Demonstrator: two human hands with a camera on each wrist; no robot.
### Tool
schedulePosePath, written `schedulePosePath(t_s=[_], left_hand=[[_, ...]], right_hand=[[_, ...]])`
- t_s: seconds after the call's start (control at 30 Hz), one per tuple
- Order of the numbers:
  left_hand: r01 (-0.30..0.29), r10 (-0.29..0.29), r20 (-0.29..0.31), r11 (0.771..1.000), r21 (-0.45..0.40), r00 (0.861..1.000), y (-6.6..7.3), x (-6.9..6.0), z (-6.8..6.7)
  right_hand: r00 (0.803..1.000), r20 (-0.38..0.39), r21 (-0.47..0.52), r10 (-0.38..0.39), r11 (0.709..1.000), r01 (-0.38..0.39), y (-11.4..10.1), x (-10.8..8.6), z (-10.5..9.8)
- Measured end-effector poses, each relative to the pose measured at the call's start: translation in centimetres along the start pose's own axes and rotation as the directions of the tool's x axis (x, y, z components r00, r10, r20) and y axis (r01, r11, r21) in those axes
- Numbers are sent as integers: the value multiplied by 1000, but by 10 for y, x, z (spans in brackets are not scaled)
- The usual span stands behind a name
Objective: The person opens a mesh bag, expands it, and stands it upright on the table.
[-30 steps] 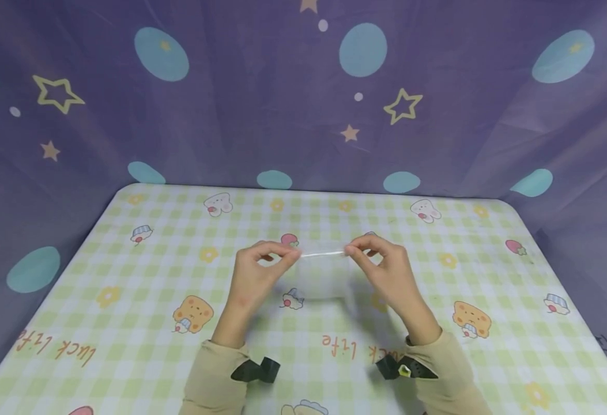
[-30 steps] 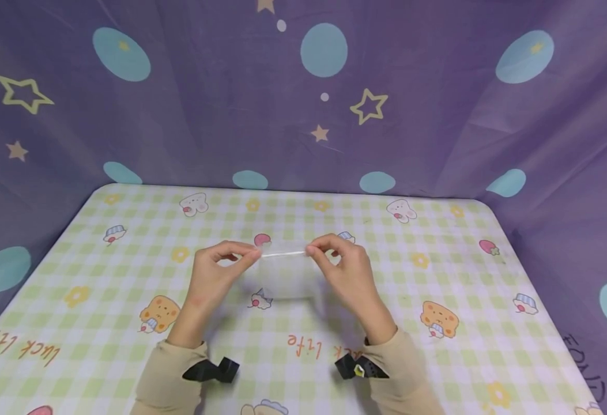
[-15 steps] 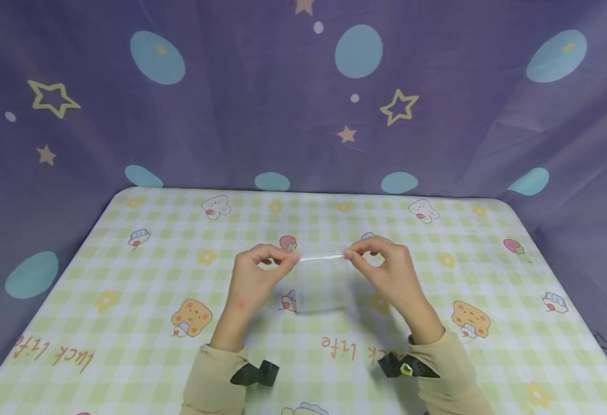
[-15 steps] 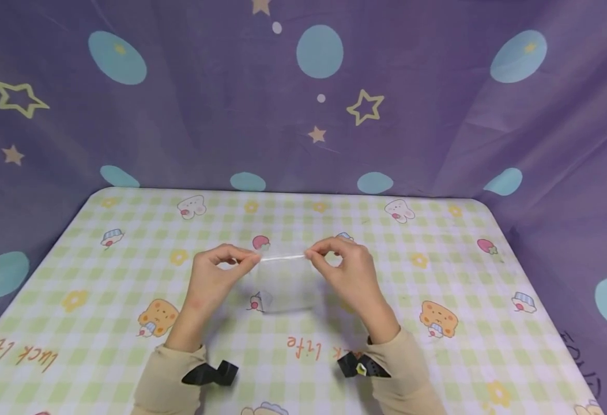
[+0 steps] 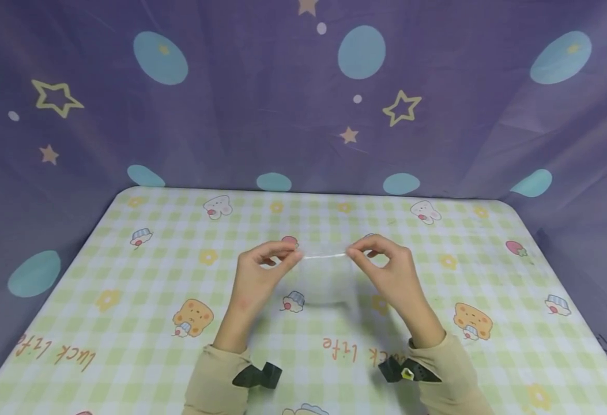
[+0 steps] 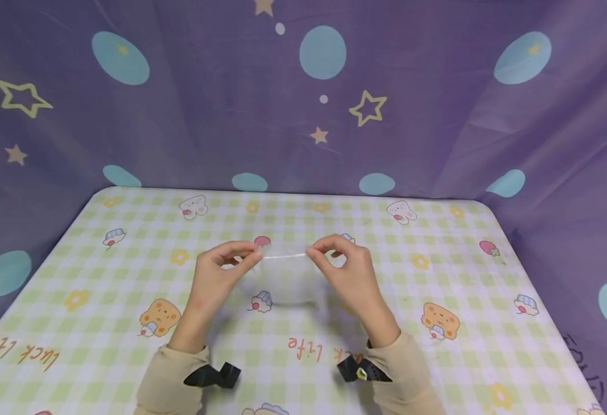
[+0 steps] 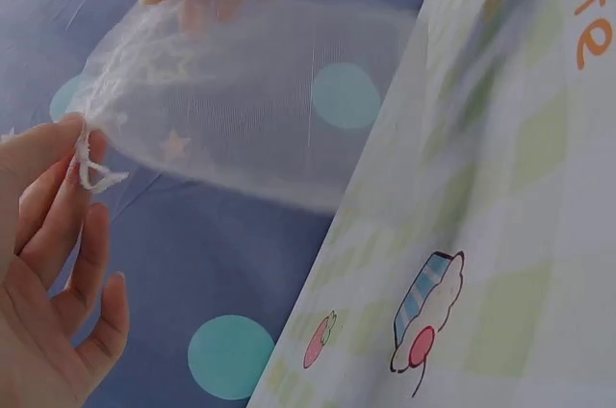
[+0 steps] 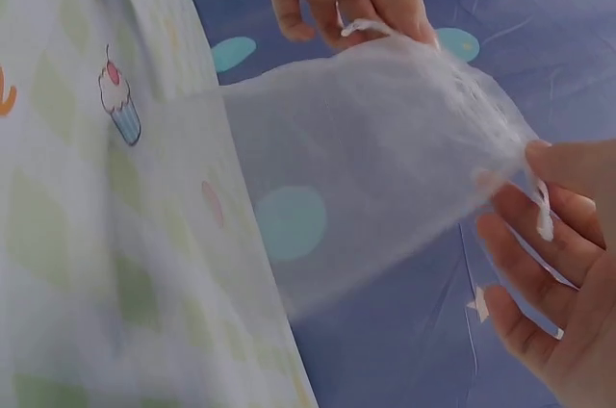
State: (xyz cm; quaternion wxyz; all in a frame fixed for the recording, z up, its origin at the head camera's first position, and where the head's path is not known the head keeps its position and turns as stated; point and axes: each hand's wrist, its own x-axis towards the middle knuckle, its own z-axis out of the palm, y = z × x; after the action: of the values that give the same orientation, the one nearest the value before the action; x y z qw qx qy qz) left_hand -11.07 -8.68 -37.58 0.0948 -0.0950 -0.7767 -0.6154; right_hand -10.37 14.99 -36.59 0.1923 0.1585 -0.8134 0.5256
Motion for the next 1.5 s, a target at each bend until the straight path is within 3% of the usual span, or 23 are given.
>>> schedulePosePath(t_s=[0.23, 0.4, 0.67, 0.97, 1.33, 1.5], left_hand=[[9, -10, 16, 1000, 13, 1000, 1, -1, 3], [26, -27, -24, 1000, -17, 999, 1, -2, 5], [34, -35, -97, 999, -13, 995, 3, -3, 5], [-45, 40, -136, 998, -35, 990, 3, -2, 5], [-47, 44, -105, 998, -31, 994, 4, -2, 4], [-57, 54, -80, 998, -34, 995, 3, -1, 4]], right_hand=[[997, 4, 133, 78, 988, -78, -5, -3, 3], [993, 28, 126, 119, 985, -121, -5, -4, 6], [997, -50, 136, 59, 989, -52, -5, -4, 9], [996, -48, 130, 74, 989, -67, -4, -3, 10], [996, -51, 89, 79, 993, -74, -3, -2, 9], [990, -42, 90, 132, 988, -127, -6, -2, 8]])
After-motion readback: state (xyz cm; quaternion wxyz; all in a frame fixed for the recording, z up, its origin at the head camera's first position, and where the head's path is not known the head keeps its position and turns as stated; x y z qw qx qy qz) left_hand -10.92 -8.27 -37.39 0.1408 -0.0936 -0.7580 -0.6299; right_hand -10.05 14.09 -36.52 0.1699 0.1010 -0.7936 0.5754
